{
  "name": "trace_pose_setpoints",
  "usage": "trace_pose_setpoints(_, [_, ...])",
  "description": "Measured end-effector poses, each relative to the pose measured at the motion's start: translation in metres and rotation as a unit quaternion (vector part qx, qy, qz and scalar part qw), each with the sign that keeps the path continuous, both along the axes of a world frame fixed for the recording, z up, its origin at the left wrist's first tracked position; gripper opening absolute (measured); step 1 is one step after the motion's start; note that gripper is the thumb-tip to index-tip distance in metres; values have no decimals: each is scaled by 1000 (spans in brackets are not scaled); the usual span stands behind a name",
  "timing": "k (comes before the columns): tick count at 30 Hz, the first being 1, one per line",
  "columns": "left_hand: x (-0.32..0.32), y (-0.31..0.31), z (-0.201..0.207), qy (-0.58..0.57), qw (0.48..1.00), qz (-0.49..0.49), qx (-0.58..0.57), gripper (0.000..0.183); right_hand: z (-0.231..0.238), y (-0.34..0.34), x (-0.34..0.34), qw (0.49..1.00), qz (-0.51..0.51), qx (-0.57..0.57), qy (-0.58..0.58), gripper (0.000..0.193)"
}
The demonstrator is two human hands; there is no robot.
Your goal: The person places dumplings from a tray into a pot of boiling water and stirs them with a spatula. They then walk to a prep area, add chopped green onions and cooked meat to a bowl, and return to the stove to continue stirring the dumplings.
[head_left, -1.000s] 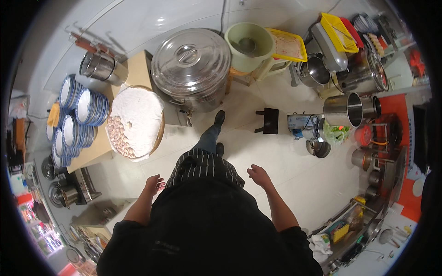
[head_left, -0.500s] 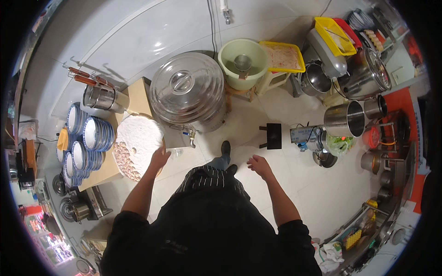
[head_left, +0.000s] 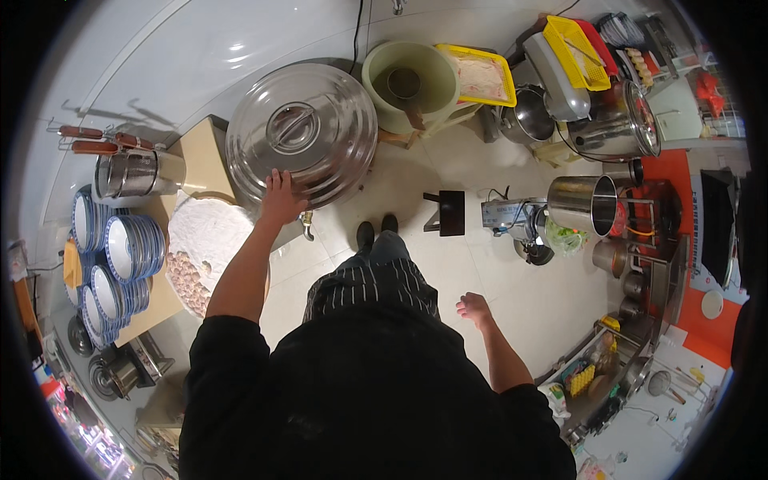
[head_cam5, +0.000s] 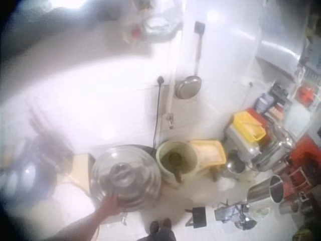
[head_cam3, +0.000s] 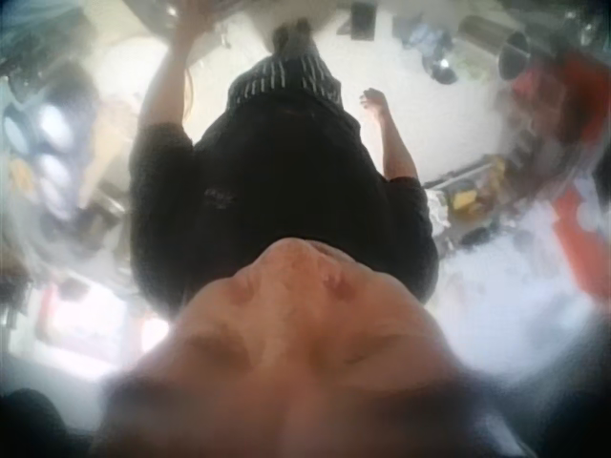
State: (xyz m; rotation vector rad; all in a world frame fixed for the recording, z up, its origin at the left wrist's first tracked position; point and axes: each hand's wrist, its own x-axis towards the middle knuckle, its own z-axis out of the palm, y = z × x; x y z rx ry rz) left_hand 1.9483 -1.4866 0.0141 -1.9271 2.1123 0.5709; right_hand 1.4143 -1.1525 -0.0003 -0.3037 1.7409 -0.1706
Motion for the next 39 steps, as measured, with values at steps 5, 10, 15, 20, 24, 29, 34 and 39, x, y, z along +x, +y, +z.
trace_pose_setpoints(5, [11, -3, 3, 65, 997, 16, 44, 102, -4, -21, 38, 992, 125, 5, 21, 22])
trace_pose_setpoints(10, [14, -7, -1, 64, 997, 9, 49, 103, -3, -58, 45, 989, 101, -102, 18, 24])
trace_pose_setpoints(15, [17, -5, -3, 83, 996, 9, 41, 102, 2, -74, 36, 987, 112, -112, 31, 21])
trace_pose_setpoints(20, [17, -6, -2, 87, 995, 11, 41, 103, -1, -72, 40, 988, 107, -108, 40, 22])
trace_pose_setpoints(24, [15, -7, -1, 80, 995, 11, 51, 103, -5, -65, 49, 988, 116, -98, 27, 21])
trace_pose_setpoints(29, [14, -9, 1, 80, 995, 17, 62, 104, -6, -60, 50, 989, 113, -95, 21, 21])
trace_pose_setpoints(34, [13, -11, 3, 74, 995, 18, 66, 104, -5, -62, 44, 990, 110, -87, 33, 21])
trace_pose_setpoints(39, [13, -11, 1, 80, 995, 20, 54, 102, -4, -65, 42, 990, 112, -84, 27, 20])
